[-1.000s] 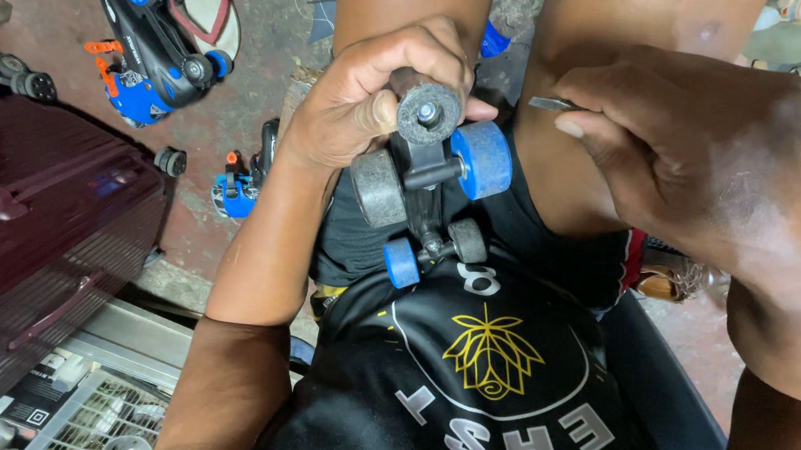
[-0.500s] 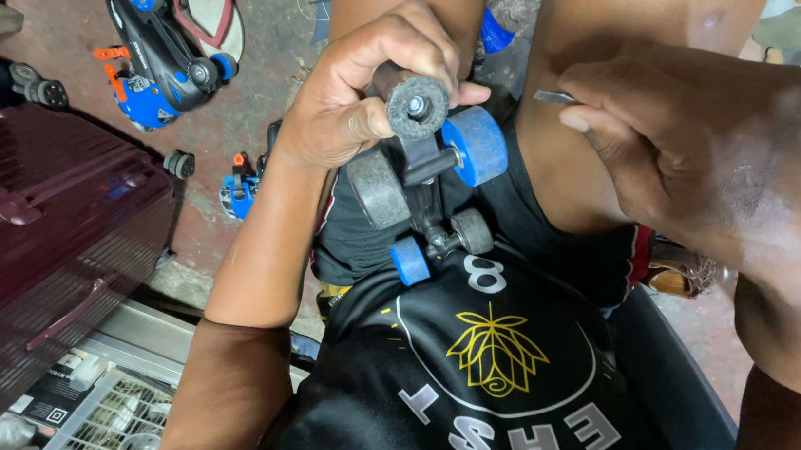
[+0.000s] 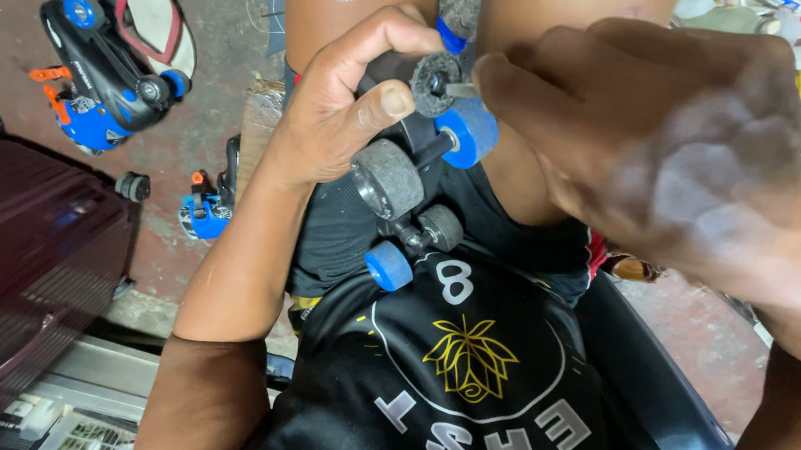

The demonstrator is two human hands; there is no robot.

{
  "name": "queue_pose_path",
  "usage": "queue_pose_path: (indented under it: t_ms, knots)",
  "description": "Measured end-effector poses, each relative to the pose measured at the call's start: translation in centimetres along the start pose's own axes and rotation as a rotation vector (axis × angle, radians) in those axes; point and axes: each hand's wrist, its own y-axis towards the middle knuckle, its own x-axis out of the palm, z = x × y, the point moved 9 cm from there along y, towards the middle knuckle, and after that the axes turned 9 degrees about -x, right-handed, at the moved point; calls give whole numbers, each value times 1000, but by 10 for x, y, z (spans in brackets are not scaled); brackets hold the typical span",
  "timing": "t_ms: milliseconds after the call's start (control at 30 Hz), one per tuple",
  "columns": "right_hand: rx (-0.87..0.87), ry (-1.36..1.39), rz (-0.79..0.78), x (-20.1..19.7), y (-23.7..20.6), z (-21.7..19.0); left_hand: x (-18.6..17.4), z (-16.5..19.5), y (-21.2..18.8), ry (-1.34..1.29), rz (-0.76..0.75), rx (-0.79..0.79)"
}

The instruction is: The person sits on the floor and uses a screwdriver and a hammer to adjust the wheel axle of a rollerblade. They repeatedly tighten the axle nut and tap the wheel hub with the hammer.

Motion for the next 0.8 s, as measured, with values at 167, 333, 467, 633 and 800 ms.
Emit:
queue_pose_path:
  t_ms: [167, 333, 467, 633, 800]
  knots:
    - [-88, -199, -125, 9, 10, -4, 4, 6, 6, 72, 28, 8]
    - [-111, -324, -103, 18, 17, -8, 12, 1, 9, 83, 81, -78]
    - [-56, -152, -192, 33, 7, 8, 17, 2, 12, 123, 130, -37]
    - [-89, 72, -247, 44, 4, 11, 17, -1, 15, 207, 151, 14]
    - [121, 315, -303, 53, 20, 29, 12, 2, 14, 196, 122, 34]
